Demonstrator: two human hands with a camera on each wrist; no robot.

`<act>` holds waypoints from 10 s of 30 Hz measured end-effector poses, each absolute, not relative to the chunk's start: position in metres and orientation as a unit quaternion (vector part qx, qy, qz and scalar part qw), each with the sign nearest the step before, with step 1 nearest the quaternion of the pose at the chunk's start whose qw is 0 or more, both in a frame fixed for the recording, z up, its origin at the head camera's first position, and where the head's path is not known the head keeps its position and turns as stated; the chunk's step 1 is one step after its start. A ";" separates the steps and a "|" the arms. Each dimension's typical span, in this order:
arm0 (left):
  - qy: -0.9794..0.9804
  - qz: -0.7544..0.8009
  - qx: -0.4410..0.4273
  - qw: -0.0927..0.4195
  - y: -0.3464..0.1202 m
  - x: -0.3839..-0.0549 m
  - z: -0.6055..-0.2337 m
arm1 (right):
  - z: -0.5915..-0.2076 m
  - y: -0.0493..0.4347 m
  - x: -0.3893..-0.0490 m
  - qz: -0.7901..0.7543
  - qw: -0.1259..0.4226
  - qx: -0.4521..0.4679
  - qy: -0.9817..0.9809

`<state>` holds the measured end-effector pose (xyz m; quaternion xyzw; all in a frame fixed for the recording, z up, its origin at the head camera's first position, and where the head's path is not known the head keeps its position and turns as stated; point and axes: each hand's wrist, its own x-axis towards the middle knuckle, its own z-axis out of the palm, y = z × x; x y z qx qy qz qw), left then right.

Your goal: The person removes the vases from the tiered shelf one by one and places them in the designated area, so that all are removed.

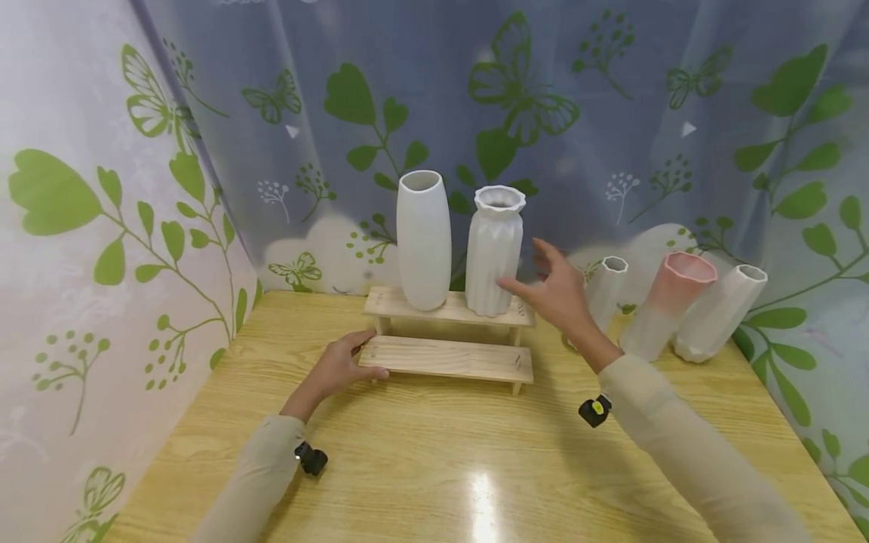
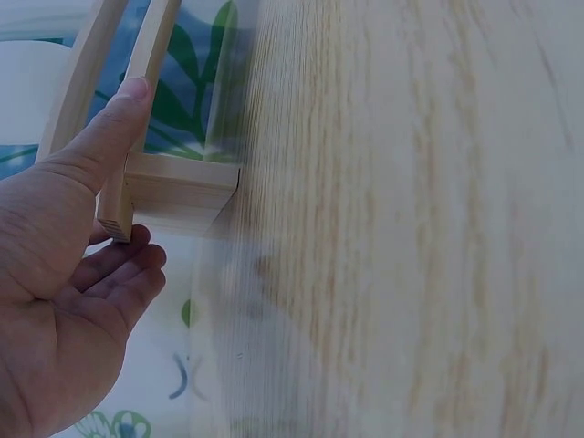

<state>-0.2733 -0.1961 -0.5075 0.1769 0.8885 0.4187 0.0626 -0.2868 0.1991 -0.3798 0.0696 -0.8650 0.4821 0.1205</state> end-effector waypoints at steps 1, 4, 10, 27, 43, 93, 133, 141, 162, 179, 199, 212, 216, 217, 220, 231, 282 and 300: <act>0.889 0.418 0.176 0.064 -0.196 -0.273 -0.508 | -0.380 0.197 -0.288 0.481 0.119 0.068 -0.866; 0.890 0.415 0.177 0.064 -0.197 -0.273 -0.508 | -0.380 0.190 -0.292 0.482 0.122 0.073 -0.864; 0.889 0.419 0.172 0.063 -0.196 -0.272 -0.505 | -0.383 0.181 -0.303 0.496 0.133 0.080 -0.854; 0.889 0.420 0.171 0.067 -0.196 -0.273 -0.506 | -0.392 0.171 -0.308 0.504 0.122 0.072 -0.852; 0.889 0.418 0.176 0.063 -0.196 -0.272 -0.506 | -0.392 0.170 -0.307 0.505 0.129 0.072 -0.850; 0.886 0.423 0.179 0.065 -0.195 -0.270 -0.506 | -0.372 0.205 -0.261 0.560 0.167 0.092 -0.807; 0.887 0.417 0.187 0.066 -0.194 -0.269 -0.501 | -0.397 0.281 -0.217 0.502 0.187 -0.006 -0.844; 0.885 0.421 0.187 0.069 -0.194 -0.269 -0.502 | -0.409 0.299 -0.209 0.501 0.189 -0.019 -0.844; 0.882 0.430 0.182 0.067 -0.195 -0.269 -0.504 | -0.443 0.343 -0.187 0.479 0.183 -0.096 -0.853; 0.884 0.424 0.182 0.069 -0.194 -0.269 -0.503 | -0.461 0.382 -0.177 0.472 0.216 -0.151 -0.842; 0.884 0.426 0.181 0.068 -0.195 -0.270 -0.506 | -0.470 0.421 -0.166 0.466 0.213 -0.230 -0.827; 0.882 0.431 0.178 0.067 -0.195 -0.270 -0.508 | -0.476 0.433 -0.163 0.474 0.191 -0.274 -0.815; 0.881 0.433 0.178 0.069 -0.195 -0.270 -0.507 | -0.480 0.435 -0.165 0.470 0.188 -0.284 -0.815; 0.880 0.434 0.177 0.069 -0.195 -0.270 -0.507 | -0.481 0.435 -0.166 0.467 0.187 -0.287 -0.816; 0.879 0.437 0.176 0.070 -0.196 -0.269 -0.508 | -0.482 0.435 -0.167 0.462 0.179 -0.294 -0.817; 0.879 0.438 0.174 0.072 -0.195 -0.271 -0.507 | -0.484 0.435 -0.165 0.457 0.180 -0.287 -0.822; 0.877 0.441 0.176 0.076 -0.194 -0.269 -0.504 | -0.446 0.395 -0.105 0.483 0.219 -0.284 -0.799; 0.880 0.434 0.181 0.068 -0.195 -0.269 -0.505 | -0.435 0.353 -0.120 0.518 0.241 -0.159 -0.806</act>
